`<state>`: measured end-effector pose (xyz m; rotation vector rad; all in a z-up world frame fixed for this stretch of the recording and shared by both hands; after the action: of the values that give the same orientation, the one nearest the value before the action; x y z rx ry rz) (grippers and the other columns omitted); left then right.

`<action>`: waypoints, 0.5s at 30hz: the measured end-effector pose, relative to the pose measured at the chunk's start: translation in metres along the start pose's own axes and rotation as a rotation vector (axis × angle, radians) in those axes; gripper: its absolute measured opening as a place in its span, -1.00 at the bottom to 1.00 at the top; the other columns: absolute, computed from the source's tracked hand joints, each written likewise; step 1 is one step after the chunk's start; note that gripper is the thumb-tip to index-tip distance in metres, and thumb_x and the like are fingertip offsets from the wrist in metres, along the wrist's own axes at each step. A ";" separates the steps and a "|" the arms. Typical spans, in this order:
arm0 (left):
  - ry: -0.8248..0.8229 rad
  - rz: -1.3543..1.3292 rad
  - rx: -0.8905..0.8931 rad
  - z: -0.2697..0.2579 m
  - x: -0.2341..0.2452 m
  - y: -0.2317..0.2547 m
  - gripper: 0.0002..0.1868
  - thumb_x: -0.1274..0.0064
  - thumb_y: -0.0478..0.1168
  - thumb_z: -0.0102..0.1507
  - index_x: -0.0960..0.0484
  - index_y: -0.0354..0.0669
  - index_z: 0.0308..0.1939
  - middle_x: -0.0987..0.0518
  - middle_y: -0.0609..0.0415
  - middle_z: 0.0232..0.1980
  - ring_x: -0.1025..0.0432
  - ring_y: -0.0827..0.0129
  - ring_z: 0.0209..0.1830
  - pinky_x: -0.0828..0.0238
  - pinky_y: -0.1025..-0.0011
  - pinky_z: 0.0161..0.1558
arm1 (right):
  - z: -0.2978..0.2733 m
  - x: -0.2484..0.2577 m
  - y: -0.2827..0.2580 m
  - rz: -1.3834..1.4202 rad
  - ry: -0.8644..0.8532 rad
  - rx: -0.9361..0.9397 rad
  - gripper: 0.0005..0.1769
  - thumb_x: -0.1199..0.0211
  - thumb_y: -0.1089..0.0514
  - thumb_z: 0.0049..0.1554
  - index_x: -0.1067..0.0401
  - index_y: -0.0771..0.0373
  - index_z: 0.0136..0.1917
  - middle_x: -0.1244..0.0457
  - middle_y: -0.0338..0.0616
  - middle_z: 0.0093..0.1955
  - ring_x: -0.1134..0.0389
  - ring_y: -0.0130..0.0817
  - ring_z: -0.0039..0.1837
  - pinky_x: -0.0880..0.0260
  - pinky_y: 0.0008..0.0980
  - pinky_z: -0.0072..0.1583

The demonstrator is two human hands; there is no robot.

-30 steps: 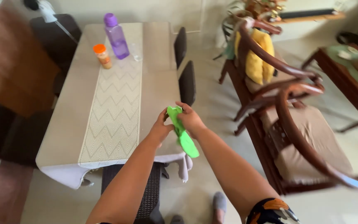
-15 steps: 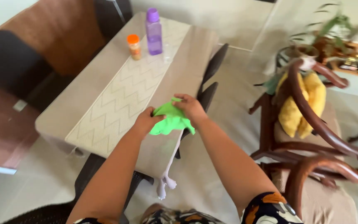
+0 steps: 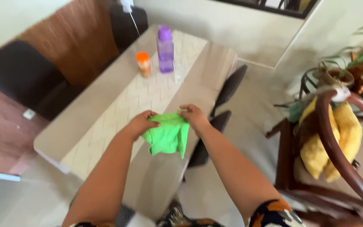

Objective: Gathering dirty dishes from a dining table, washing them in a kitchen sink, and then wiping the table clean.

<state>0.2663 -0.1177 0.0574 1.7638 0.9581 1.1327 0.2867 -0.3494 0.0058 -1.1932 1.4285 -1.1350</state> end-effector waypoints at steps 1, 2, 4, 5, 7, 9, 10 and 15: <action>0.016 -0.003 -0.016 0.014 0.004 0.003 -0.45 -0.30 -0.22 0.00 -0.61 -0.15 0.09 -0.57 -0.09 -0.14 -0.45 0.15 -0.19 -0.38 0.32 -0.19 | 0.016 0.002 0.003 -0.023 0.008 0.001 -0.58 -0.44 0.15 -0.01 -0.51 0.20 0.13 -0.31 -0.20 -0.28 -0.38 -0.43 -0.23 -0.45 -0.52 -0.15; 0.032 -0.007 -0.033 0.028 0.007 0.006 -0.46 -0.29 -0.22 0.01 -0.61 -0.11 0.10 -0.61 -0.11 -0.09 -0.46 0.15 -0.12 -0.39 0.31 -0.10 | 0.032 0.004 0.007 -0.047 0.017 0.001 -0.58 -0.42 0.17 0.01 -0.49 0.19 0.16 -0.31 -0.21 -0.26 -0.38 -0.42 -0.20 -0.44 -0.52 -0.10; 0.097 0.073 -0.059 0.051 0.016 0.017 -0.50 -0.24 -0.19 0.04 -0.63 0.02 0.09 -0.60 -0.06 -0.01 -0.46 0.14 0.01 -0.38 0.27 0.01 | 0.062 0.011 0.009 -0.079 0.049 0.026 -0.61 -0.38 0.15 0.04 -0.50 0.16 0.16 -0.31 -0.19 -0.24 -0.39 -0.40 -0.16 -0.44 -0.48 -0.07; 0.165 0.158 -0.096 0.061 0.026 0.024 -0.53 -0.19 -0.15 0.07 -0.65 0.16 0.09 -0.60 0.00 0.07 -0.46 0.13 0.14 -0.38 0.24 0.12 | 0.079 0.011 0.008 -0.108 0.081 0.066 -0.64 -0.34 0.13 0.07 -0.50 0.12 0.17 -0.32 -0.17 -0.22 -0.39 -0.38 -0.13 -0.44 -0.43 -0.04; 0.226 0.156 -0.122 0.080 0.033 0.033 -0.54 -0.15 -0.17 0.06 -0.65 0.23 0.06 -0.61 0.11 0.07 -0.46 0.23 0.14 -0.37 0.29 0.15 | 0.101 0.008 -0.003 -0.091 0.077 0.072 -0.72 -0.27 0.10 0.14 -0.51 0.13 0.13 -0.30 -0.20 -0.19 -0.35 -0.41 -0.09 -0.39 -0.45 0.01; 0.293 0.155 -0.152 0.085 0.040 0.043 -0.55 -0.11 -0.18 0.05 -0.66 0.30 0.03 -0.62 0.21 0.06 -0.46 0.33 0.14 -0.35 0.35 0.18 | 0.116 0.003 -0.015 -0.074 0.069 0.084 -0.78 -0.20 0.07 0.20 -0.51 0.13 0.09 -0.28 -0.23 -0.17 -0.30 -0.43 -0.05 -0.35 -0.46 0.05; 0.306 0.120 -0.229 0.081 0.041 0.053 -0.55 -0.03 -0.26 0.04 -0.68 0.20 0.00 -0.64 0.16 -0.01 -0.49 0.30 0.09 -0.38 0.33 0.15 | 0.121 0.001 -0.021 -0.040 0.062 0.092 -0.80 -0.18 0.07 0.21 -0.51 0.13 0.06 -0.26 -0.29 -0.18 -0.29 -0.46 -0.06 -0.33 -0.50 0.05; 0.382 0.205 -0.258 0.107 0.025 0.012 -0.60 0.03 -0.35 0.06 -0.65 -0.10 -0.03 -0.63 -0.18 -0.08 -0.47 -0.11 0.07 -0.38 0.09 0.09 | 0.165 0.006 0.025 -0.004 -0.102 -0.023 -0.86 -0.15 0.08 0.16 -0.45 0.16 -0.10 -0.15 -0.26 -0.27 -0.20 -0.38 -0.16 -0.25 -0.42 -0.02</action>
<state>0.3766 -0.1238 0.0477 1.4890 0.8139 1.6889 0.4450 -0.3671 -0.0432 -1.2533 1.3656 -1.0473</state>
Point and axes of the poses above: each hand's wrist, its own z-axis towards the middle knuckle, its own x-axis out of the back of the hand, y = z × x, the point moved 7 cm from there along z, towards the middle knuckle
